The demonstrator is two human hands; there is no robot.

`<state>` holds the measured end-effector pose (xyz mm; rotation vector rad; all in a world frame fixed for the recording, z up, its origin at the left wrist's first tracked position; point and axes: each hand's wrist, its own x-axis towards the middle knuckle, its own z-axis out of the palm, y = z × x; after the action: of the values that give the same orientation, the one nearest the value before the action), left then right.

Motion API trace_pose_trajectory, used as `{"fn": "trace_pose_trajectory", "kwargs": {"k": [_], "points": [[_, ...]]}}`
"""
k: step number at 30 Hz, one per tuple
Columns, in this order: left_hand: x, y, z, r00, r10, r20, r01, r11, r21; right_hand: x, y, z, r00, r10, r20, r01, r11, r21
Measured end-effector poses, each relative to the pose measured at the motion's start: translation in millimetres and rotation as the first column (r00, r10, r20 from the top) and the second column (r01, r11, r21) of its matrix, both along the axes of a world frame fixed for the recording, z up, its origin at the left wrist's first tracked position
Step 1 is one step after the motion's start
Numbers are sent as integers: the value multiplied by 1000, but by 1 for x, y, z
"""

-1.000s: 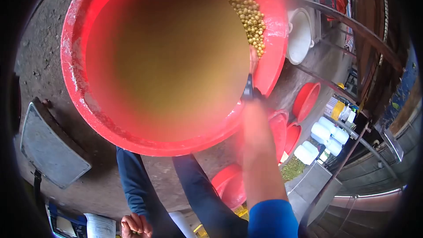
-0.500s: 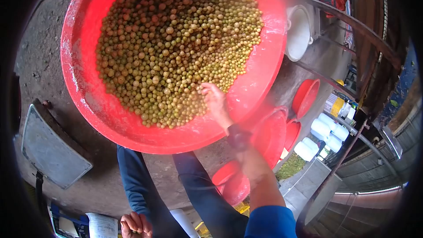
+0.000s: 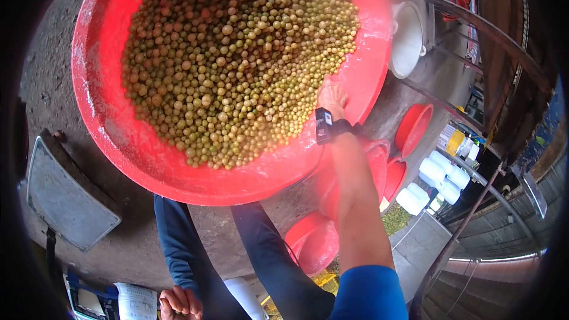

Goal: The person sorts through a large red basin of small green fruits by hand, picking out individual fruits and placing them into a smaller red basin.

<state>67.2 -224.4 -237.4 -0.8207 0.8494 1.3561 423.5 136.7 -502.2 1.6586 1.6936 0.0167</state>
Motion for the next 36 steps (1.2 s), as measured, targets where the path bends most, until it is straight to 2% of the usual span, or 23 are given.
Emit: {"fn": "trace_pose_trajectory", "kwargs": {"k": [3,6,8,10,12,13,14,16,17,18,20,21,22,24,25,27,30,31,32,33,34,35,36], "points": [[7,1,7,989,-38,-143,22,993,-115,-8,1,2,999,-41,-33,40,998,-38],[-6,19,15,988,-131,-79,118,982,-150,-7,-12,9,997,-67,-41,65,997,-50],[-3,14,15,995,-87,-48,77,979,-190,-6,-25,22,958,-76,-276,58,996,-75],[-1,10,16,999,-40,-23,34,972,-232,-17,-42,30,937,-14,-348,12,1000,-8],[-1,19,16,998,-61,-27,52,967,-250,-36,-47,33,872,-174,-457,183,983,-25],[0,18,17,997,-64,-31,54,965,-255,-51,-46,36,817,-127,-562,152,988,-2],[-1,17,16,994,-99,-54,86,975,-204,-66,-42,36,814,-134,-565,157,987,-8],[-2,19,17,986,-138,-88,123,980,-155,-100,-28,35,625,-140,-768,89,990,-108],[-3,19,17,992,-94,-84,82,988,-132,-118,-25,39,555,-222,-802,102,975,-199],[-4,19,17,996,-48,-75,40,993,-109,-132,-27,43,556,-157,-816,20,984,-176],[-8,20,19,996,-37,-87,29,995,-91,-138,-43,46,571,-216,-792,20,968,-249],[-9,21,19,995,-34,-89,25,995,-92,-132,-52,48,720,-170,-672,-41,957,-287],[-9,22,18,995,-31,-90,22,995,-93,-129,-67,50,723,-222,-654,6,949,-315],[-11,19,17,998,-26,-64,19,995,-101,-129,-89,50,839,-154,-522,-49,934,-355],[-11,17,16,999,-29,-42,24,994,-111,-123,-95,42,840,-157,-519,-49,931,-361],[-12,15,14,999,-26,-33,22,993,-119,-109,-112,24,756,110,-646,-224,970,-98],[-13,13,13,1000,-19,-22,15,990,-137,-110,-114,26,691,-46,-722,-99,983,-158],[-13,14,13,1000,-9,-17,6,989,-148,-110,-113,26,628,49,-777,-173,982,-78],[-13,14,13,1000,-8,-15,6,990,-143,-108,-109,29,630,53,-775,-174,982,-74],[-13,15,14,1000,-26,-17,23,990,-142,-107,-105,34,478,-377,-794,144,925,-352],[-14,16,15,999,-44,-21,41,989,-141,-108,-100,39,192,-714,-674,373,688,-622],[-14,17,16,999,-42,-26,38,990,-134,-105,-94,43,-194,-812,-551,283,492,-824],[-15,19,17,999,-48,-24,44,991,-123,-106,-90,46,-436,-778,-453,218,396,-892]]}}
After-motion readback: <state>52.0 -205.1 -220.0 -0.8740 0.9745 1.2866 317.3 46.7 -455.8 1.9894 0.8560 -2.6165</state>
